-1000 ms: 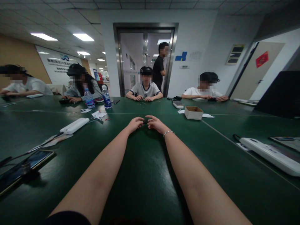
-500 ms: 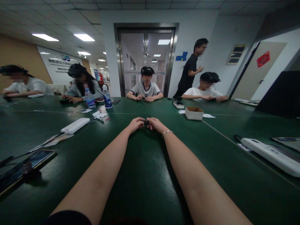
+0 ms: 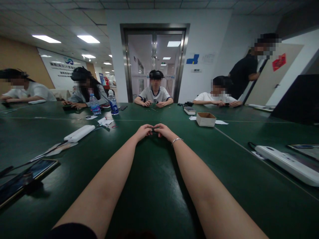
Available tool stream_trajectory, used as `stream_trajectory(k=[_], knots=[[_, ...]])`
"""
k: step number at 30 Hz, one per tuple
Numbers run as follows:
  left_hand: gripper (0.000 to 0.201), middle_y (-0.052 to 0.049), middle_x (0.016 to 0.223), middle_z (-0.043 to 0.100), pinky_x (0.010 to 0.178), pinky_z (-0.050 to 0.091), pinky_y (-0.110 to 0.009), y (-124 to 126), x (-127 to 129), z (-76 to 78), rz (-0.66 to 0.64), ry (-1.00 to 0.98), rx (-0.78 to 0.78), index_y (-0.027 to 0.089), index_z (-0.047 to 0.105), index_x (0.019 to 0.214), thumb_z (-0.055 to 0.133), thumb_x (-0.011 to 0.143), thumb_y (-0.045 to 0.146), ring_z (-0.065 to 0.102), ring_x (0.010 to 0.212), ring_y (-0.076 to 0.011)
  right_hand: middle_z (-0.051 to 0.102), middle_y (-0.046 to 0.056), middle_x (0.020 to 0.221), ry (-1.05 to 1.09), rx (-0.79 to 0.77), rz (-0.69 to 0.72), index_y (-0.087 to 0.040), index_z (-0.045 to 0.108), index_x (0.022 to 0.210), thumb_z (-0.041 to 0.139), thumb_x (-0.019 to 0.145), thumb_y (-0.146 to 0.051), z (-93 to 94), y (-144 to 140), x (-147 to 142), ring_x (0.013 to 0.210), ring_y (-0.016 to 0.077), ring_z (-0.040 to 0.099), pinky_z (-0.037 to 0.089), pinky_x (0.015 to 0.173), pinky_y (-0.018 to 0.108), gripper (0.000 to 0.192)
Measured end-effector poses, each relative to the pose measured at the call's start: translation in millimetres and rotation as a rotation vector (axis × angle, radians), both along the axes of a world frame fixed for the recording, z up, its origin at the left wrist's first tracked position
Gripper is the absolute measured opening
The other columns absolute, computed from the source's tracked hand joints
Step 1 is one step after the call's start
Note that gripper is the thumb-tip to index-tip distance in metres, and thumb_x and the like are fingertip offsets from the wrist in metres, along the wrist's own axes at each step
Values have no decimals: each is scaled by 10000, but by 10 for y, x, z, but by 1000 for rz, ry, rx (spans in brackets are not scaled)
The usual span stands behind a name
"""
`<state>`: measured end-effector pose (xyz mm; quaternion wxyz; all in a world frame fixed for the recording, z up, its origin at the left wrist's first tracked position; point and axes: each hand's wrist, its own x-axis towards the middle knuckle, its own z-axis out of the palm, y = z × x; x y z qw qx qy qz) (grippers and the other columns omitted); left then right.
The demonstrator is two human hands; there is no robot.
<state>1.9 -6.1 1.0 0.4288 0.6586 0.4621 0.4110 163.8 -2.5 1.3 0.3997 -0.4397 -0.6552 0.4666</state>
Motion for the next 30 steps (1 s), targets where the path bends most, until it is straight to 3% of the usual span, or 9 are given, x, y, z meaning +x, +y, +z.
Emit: stream_trajectory(k=[3,6,9,13,16,19,23,27,30], knots=[[281,3,561,565,456,330,-175,-13,8,9,-3,4,0,119,575,971,472,712,157,463,459,-70,570,-48,586,104,-56,43,-168,471,975,627,749,-113,-10,8,28,436,78,553,417,391,138,279],[270,7,555,559,450,324,-173,-22,17,17,2,8,-6,113,570,963,465,717,149,454,453,-67,568,-19,547,84,-63,27,-140,483,891,540,841,-246,-15,25,39,359,75,508,373,336,145,130],[274,9,557,554,451,320,-170,-27,17,23,9,3,-13,114,567,970,458,720,140,450,454,-64,543,-28,492,62,-34,33,-125,501,856,506,852,-186,-12,22,43,309,58,457,338,315,136,62],[273,5,562,560,456,324,-173,-18,10,17,0,9,-12,118,572,971,461,724,152,456,455,-65,576,-40,583,157,-82,65,-152,467,981,609,759,-92,4,-8,46,427,79,557,432,406,143,271],[267,6,557,559,456,325,-175,-3,8,7,-3,11,-3,116,575,962,466,722,154,456,453,-67,567,-20,545,88,-71,45,-135,486,903,517,862,-231,18,-18,31,358,66,506,382,347,137,109],[272,5,555,560,461,328,-176,7,6,1,-4,0,-7,115,575,966,465,718,149,459,457,-69,539,-31,499,43,-40,31,-129,500,869,490,876,-201,21,-23,31,311,51,450,343,319,131,73],[275,1,565,572,463,332,-180,-5,4,6,-10,5,-13,119,579,967,471,718,160,463,458,-71,562,-44,566,144,-95,65,-158,467,975,624,772,-118,18,-30,54,419,79,544,432,408,148,260],[272,0,568,574,465,332,-178,-26,7,20,-4,5,-17,118,580,962,470,717,158,468,464,-72,553,-19,501,53,-62,40,-137,488,859,460,899,-319,28,-25,26,332,65,475,356,337,140,188],[276,-3,575,578,462,330,-174,-33,5,27,8,3,-23,117,578,970,466,720,156,464,466,-70,533,-26,462,4,-16,18,-130,505,805,455,904,-299,33,-26,12,304,49,433,320,323,130,202]])
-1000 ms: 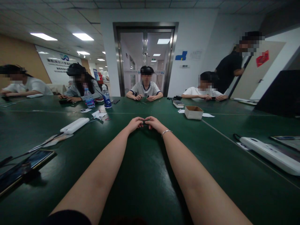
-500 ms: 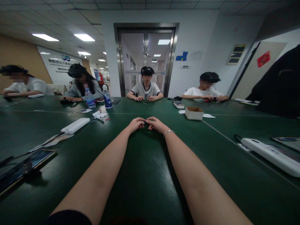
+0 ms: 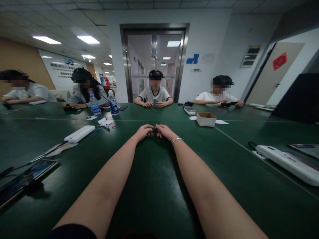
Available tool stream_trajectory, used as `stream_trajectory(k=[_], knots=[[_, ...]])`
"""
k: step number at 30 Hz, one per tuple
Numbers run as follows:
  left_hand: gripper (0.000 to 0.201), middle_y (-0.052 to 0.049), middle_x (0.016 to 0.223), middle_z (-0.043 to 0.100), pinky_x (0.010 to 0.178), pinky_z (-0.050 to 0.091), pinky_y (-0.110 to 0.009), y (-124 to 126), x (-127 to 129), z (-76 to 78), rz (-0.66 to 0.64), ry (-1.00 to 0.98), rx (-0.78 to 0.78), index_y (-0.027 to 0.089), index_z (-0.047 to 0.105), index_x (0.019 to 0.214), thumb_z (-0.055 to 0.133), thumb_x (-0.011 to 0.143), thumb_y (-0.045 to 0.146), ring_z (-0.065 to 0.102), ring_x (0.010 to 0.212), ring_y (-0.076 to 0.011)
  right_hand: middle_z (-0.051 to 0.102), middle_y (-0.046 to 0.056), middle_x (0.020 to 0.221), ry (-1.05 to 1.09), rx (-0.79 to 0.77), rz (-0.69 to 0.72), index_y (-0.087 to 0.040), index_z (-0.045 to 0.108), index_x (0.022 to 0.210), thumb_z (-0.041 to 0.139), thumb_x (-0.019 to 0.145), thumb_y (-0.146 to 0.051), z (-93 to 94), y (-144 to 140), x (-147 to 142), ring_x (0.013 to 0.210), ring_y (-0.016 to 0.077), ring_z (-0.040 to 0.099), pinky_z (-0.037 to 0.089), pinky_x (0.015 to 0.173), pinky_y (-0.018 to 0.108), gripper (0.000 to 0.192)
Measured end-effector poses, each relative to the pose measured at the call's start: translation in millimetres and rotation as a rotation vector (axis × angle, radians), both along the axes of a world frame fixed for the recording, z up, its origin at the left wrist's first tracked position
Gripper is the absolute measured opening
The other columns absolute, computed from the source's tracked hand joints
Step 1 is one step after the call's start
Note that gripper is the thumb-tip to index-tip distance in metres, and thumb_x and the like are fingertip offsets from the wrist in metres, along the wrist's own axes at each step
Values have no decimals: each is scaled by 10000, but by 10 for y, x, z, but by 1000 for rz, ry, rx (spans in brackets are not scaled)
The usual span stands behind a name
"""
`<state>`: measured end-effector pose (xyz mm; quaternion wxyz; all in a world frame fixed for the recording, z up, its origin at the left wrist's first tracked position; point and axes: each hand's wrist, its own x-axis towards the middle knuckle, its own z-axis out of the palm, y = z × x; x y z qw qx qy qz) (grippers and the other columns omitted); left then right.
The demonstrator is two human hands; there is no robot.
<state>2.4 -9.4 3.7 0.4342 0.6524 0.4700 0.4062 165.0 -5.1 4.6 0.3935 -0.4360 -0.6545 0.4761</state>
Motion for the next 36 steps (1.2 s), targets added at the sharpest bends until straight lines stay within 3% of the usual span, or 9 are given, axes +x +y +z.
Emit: stream_trajectory(k=[2,4,10,15,20,24,29,33,36], knots=[[277,-5,577,579,458,328,-171,3,-2,0,-6,0,-2,117,578,972,468,720,158,462,465,-69,529,-42,467,38,-30,9,-136,509,874,543,858,-230,-4,1,11,329,58,463,355,350,129,101],[278,-4,575,578,451,324,-168,8,-2,-2,-12,4,-1,117,578,972,470,720,160,458,460,-67,539,-47,496,108,-77,26,-151,491,951,589,824,-210,-12,8,26,364,76,506,393,376,141,170],[277,-1,569,576,444,315,-168,20,2,-2,0,-10,-8,122,582,962,460,714,149,457,450,-66,536,-31,460,129,-61,12,-127,506,859,444,902,-248,-21,37,25,268,60,399,372,333,163,142],[273,-4,565,579,443,314,-171,46,-9,-28,-16,-26,-4,121,580,964,468,718,163,453,443,-66,553,-40,522,221,-146,49,-152,493,930,549,829,-160,9,-1,47,367,81,514,446,412,172,115],[271,-6,577,584,448,314,-169,58,-10,-38,-9,-30,-7,123,577,963,467,718,159,457,450,-64,548,-23,472,118,-76,46,-127,504,817,495,869,-225,7,4,35,257,48,367,398,347,170,111],[270,-8,587,589,452,318,-169,42,-8,-25,-13,-31,-5,127,580,963,473,718,167,465,460,-66,547,-56,503,181,-93,38,-153,491,925,619,775,-166,-23,35,41,318,65,455,430,389,166,198],[273,-8,577,585,451,316,-171,47,-11,-30,-8,-36,-9,117,577,963,467,715,152,459,455,-66,552,-29,475,114,-69,51,-129,495,879,471,883,-264,-32,39,48,258,48,357,408,364,174,137],[276,-9,580,589,455,320,-174,65,-18,-46,-15,-35,-11,123,579,968,477,716,173,465,460,-69,529,-69,462,115,-75,91,-151,479,992,600,781,-125,-18,26,53,325,61,446,383,373,136,244],[278,-8,584,591,451,314,-173,72,-15,-55,-16,-26,-6,121,576,968,485,712,177,460,455,-67,541,-44,478,102,-66,57,-133,484,957,558,834,-218,-10,17,43,322,65,444,361,348,143,167]])
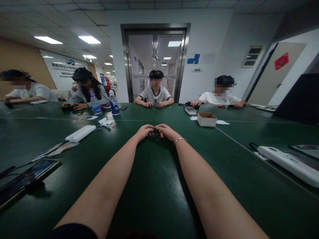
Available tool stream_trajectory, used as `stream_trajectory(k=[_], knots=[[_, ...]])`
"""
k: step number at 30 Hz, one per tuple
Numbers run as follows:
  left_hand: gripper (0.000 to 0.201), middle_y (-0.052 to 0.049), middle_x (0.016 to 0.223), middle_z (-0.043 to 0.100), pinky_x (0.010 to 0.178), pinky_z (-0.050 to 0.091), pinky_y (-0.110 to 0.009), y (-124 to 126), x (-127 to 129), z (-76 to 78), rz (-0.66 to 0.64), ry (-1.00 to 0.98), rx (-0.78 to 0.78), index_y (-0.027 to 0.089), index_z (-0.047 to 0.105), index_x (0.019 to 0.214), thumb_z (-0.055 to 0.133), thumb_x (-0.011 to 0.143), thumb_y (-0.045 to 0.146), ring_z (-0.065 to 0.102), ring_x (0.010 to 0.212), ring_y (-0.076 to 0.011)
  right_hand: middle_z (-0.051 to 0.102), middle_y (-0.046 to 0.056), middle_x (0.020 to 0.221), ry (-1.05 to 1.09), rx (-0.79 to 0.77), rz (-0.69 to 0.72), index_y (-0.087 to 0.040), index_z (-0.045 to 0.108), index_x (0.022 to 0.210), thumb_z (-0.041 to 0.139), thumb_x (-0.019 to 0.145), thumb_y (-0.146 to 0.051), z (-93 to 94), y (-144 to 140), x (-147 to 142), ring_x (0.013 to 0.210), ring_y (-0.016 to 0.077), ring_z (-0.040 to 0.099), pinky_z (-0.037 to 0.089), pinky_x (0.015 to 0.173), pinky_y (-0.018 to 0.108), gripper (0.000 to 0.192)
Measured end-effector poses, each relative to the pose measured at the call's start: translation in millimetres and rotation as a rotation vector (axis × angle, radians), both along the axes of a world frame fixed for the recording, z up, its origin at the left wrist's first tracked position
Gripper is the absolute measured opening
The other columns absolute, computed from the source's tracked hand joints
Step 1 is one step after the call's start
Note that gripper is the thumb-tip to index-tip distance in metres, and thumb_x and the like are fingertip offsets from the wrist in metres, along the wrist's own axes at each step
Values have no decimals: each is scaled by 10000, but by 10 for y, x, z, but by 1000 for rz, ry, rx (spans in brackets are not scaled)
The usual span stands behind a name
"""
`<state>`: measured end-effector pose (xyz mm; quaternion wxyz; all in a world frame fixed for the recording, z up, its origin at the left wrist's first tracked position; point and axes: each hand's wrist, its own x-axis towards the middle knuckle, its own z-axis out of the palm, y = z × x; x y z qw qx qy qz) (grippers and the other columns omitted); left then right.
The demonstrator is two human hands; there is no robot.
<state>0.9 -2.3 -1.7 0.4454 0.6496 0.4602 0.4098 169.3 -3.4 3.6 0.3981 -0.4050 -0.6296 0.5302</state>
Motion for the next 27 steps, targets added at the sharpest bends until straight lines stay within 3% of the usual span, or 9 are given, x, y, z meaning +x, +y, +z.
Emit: stream_trajectory(k=[2,4,7,11,14,18,22,25,27], knots=[[274,-8,584,590,451,311,-172,0,1,-2,1,-6,5,119,575,965,487,711,177,460,458,-66,532,-34,467,-26,-2,-25,-119,497,918,502,871,-256,1,-5,-6,303,60,420,371,350,153,145],[272,-8,590,592,452,312,-172,-3,0,0,-2,-12,5,121,575,965,488,714,182,462,462,-67,512,-54,463,-18,-11,-24,-126,502,949,562,831,-209,-3,-7,-1,307,53,418,396,377,154,157],[277,-10,595,595,455,316,-174,-12,-3,10,-2,-6,0,125,576,973,488,718,186,468,468,-69,522,-67,510,21,-16,-31,-156,479,1038,672,736,-164,-9,-5,14,344,55,465,402,392,144,359],[279,-12,599,598,459,320,-176,-20,-2,23,5,4,-1,122,578,975,486,717,177,472,473,-72,523,-28,486,-22,-16,-32,-118,508,922,508,871,-296,8,-10,7,291,47,403,302,305,138,184],[286,-15,608,602,461,320,-176,-17,-5,20,9,5,-2,125,577,984,488,719,187,475,476,-72,521,-40,492,-6,-34,-10,-124,510,908,509,865,-184,31,-29,0,282,35,382,342,334,139,74],[291,-18,617,608,462,321,-175,-18,-11,15,-2,10,-2,127,574,992,492,721,198,479,480,-73,565,-27,592,49,-65,-17,-151,492,957,588,807,-159,35,-35,2,362,59,494,373,359,141,178],[287,-20,623,610,464,324,-174,-31,-9,23,3,19,1,127,574,988,487,722,188,476,478,-69,508,-43,485,3,-32,-45,-137,495,912,506,871,-234,11,-17,-8,291,46,402,309,311,138,106],[286,-22,618,608,459,321,-174,-32,-7,25,-1,22,-2,124,575,987,490,723,194,476,476,-71,512,-69,489,26,-33,-45,-170,455,1017,579,801,-121,2,-10,-4,323,56,444,365,365,137,254],[282,-19,615,607,455,318,-174,-24,-7,20,-4,14,-1,127,577,983,490,723,193,477,476,-71,540,-53,518,30,-44,-39,-170,447,1016,589,802,-158,4,-8,0,345,64,470,350,353,134,257]])
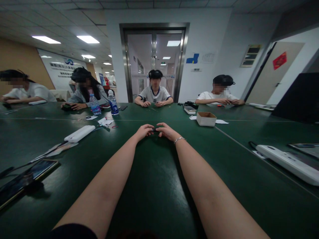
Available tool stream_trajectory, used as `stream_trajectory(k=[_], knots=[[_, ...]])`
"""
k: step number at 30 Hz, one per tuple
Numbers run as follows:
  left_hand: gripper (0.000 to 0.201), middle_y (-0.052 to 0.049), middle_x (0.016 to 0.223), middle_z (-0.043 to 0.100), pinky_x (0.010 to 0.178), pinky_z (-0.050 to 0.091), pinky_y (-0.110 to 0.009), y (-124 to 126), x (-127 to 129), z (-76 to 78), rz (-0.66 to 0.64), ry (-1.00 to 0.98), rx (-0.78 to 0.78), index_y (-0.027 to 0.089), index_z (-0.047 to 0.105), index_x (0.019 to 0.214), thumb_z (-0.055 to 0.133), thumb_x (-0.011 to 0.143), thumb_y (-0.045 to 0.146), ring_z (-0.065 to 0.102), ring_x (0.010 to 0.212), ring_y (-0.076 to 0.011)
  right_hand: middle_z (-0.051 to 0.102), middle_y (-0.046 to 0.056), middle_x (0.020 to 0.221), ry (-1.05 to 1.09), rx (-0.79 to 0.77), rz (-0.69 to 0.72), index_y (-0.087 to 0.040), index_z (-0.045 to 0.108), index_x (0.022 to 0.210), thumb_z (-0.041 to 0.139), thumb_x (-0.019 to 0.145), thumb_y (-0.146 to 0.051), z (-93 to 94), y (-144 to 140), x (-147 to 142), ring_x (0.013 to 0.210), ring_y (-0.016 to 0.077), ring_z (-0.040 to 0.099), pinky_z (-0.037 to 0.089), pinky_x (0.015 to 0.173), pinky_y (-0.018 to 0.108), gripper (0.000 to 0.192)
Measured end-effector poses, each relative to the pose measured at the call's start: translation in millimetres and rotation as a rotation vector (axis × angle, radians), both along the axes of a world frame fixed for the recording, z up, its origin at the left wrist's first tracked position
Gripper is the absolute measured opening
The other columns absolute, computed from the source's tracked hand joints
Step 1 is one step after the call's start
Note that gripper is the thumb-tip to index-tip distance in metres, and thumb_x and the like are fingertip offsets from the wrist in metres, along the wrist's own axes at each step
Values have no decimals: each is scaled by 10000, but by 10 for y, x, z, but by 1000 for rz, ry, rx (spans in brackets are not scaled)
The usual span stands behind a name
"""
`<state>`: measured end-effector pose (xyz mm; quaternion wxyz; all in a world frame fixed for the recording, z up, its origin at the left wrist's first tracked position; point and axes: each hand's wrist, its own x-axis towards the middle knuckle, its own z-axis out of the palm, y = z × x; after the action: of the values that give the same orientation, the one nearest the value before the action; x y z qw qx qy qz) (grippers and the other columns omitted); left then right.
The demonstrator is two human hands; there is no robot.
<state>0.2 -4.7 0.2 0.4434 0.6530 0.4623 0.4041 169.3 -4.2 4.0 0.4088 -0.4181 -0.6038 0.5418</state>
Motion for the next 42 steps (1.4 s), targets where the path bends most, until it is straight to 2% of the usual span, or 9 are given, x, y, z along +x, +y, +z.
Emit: stream_trajectory(k=[3,6,9,13,17,22,27,32,42], knots=[[275,-13,607,605,459,321,-173,18,1,-13,-1,-17,1,130,580,975,487,721,182,477,472,-69,537,-22,491,-51,-5,18,-133,487,887,501,871,-263,14,-5,-1,292,44,389,255,291,131,131],[273,-12,600,603,458,320,-175,31,1,-23,-1,-18,-3,131,581,974,486,725,188,476,467,-70,524,-38,479,-55,6,36,-134,500,869,544,827,-161,29,-22,-3,302,42,399,283,307,125,66],[266,-11,596,602,457,320,-176,35,3,-28,3,-19,-1,133,584,965,485,725,189,478,466,-72,556,-38,546,-8,4,40,-150,485,924,597,774,-125,31,-29,1,348,56,468,352,350,132,188],[260,-12,602,605,462,324,-176,24,5,-20,4,-15,2,132,585,956,485,720,179,480,471,-71,544,-26,507,-30,0,31,-135,483,893,531,838,-216,-3,1,5,294,44,395,291,304,132,109],[259,-12,605,603,464,325,-177,2,6,-4,2,-2,-2,133,584,959,482,726,184,481,477,-72,534,-63,496,-6,33,38,-156,456,980,644,732,-117,-22,15,14,337,53,444,362,368,130,313],[252,-11,607,601,465,328,-177,-13,8,4,6,7,0,133,585,954,478,732,185,477,476,-71,546,-24,498,-66,24,60,-128,501,860,531,832,-191,6,-11,3,297,39,387,264,300,128,75],[251,-12,605,600,470,329,-180,-43,15,30,4,9,1,128,588,953,472,735,172,475,474,-70,550,-43,531,-35,56,51,-139,514,899,596,762,-113,-22,17,-1,349,53,467,374,380,137,162],[235,-13,606,599,465,323,-180,-66,24,44,0,14,10,119,591,933,477,730,156,473,472,-68,582,-2,602,-36,39,63,-123,545,846,496,833,-130,-27,32,-8,354,45,466,359,361,139,51],[229,5,499,532,447,324,-184,35,17,-42,-24,50,59,107,580,899,410,819,239,472,430,-74,575,-28,619,36,34,69,-123,587,835,568,722,-26,-25,13,8,391,35,476,358,386,132,151]])
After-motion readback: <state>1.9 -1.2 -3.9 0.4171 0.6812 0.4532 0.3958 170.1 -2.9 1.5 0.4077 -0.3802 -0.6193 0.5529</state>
